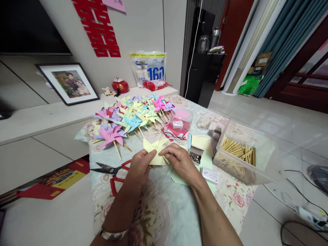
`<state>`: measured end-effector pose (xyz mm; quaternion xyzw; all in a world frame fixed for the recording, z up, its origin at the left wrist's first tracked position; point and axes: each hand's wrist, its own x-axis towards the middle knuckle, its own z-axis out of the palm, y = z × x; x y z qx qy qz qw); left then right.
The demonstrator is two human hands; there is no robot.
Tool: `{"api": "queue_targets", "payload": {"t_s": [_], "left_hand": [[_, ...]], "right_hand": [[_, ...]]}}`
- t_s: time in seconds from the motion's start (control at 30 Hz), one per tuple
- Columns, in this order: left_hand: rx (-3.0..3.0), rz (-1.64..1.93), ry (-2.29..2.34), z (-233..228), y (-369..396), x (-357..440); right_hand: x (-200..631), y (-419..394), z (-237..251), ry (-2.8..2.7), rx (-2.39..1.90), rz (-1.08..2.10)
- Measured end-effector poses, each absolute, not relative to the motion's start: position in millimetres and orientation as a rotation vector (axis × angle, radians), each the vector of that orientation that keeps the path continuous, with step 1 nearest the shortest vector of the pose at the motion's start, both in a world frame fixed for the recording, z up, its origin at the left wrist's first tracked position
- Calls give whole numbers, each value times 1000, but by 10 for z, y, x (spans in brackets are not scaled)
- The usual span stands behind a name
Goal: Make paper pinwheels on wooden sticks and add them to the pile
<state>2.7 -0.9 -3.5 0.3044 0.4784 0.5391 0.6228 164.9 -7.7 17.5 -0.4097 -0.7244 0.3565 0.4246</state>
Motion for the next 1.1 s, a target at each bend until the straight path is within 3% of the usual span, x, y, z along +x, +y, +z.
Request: {"api": "queue_targets", "payload": {"t_s": [0.7, 1.1], "left_hand": [[861, 1183, 1194, 21, -8, 69], [854, 1184, 1156, 27, -26, 88]], "right_hand": [[1628, -80, 226, -1886, -1099, 893], [1568, -88, 191, -1647, -1335, 1030]]}}
